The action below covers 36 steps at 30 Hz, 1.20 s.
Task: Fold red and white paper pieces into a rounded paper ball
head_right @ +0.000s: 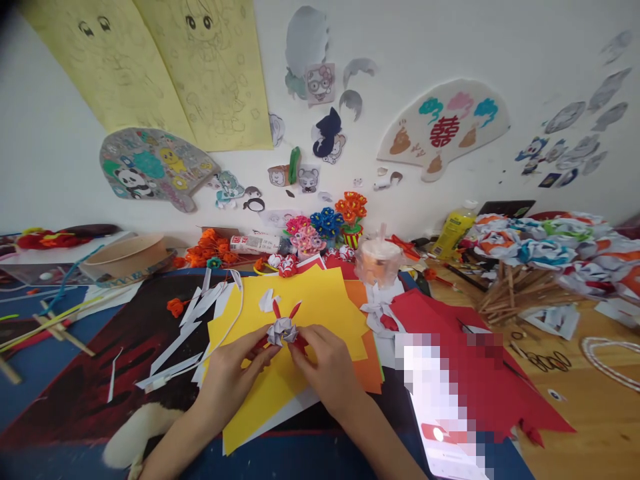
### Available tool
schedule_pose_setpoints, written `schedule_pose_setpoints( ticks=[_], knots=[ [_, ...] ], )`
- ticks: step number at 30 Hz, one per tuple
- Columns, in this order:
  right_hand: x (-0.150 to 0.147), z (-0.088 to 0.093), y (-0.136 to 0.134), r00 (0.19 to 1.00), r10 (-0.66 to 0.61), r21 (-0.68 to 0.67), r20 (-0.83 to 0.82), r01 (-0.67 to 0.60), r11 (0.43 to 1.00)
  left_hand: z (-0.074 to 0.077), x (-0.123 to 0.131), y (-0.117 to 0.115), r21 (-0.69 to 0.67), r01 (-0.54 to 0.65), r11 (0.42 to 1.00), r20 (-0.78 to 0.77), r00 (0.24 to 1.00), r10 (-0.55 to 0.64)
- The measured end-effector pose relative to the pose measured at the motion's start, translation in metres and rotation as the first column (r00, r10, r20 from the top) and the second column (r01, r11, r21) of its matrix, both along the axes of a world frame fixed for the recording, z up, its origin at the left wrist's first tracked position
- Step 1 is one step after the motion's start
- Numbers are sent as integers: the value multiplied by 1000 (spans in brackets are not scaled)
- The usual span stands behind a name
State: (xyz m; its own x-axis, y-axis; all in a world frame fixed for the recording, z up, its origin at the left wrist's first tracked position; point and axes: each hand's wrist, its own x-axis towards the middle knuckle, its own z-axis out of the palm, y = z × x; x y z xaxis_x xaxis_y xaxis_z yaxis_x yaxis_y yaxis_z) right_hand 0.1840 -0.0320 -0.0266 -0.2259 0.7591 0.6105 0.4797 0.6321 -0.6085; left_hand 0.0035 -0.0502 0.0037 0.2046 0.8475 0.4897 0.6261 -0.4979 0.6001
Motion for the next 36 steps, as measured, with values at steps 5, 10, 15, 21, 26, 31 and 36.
schedule_pose_setpoints(
  ticks=[5, 10, 15, 21, 26, 31, 36],
  knots=[
    [6, -2, 3, 998, 28, 86, 64, -33, 996, 4, -6, 2, -93, 88, 992, -6, 996, -89],
    [7, -5, 5, 995, 15, 152, 96, -29, 988, 10, -11, 5, -172, 87, 981, 15, 996, -86],
    [6, -3, 3, 977, -6, 254, 214, -50, 966, 7, -6, 3, -196, 85, 977, 11, 996, -85],
    [3, 4, -4, 950, -81, 360, 301, -35, 932, 3, 2, -3, -127, 73, 989, 12, 997, -72],
    [1, 7, -5, 936, -107, 347, 336, -17, 938, 5, -3, 2, -171, 77, 982, -35, 996, -84],
    [-5, 5, -8, 936, -170, 301, 308, 74, 951, 16, -11, 7, 94, -103, 990, -255, 959, 124],
    [-5, 3, -8, 937, -187, 318, 295, 88, 944, 25, -1, -1, 210, -30, 977, -407, 906, 115]
  ],
)
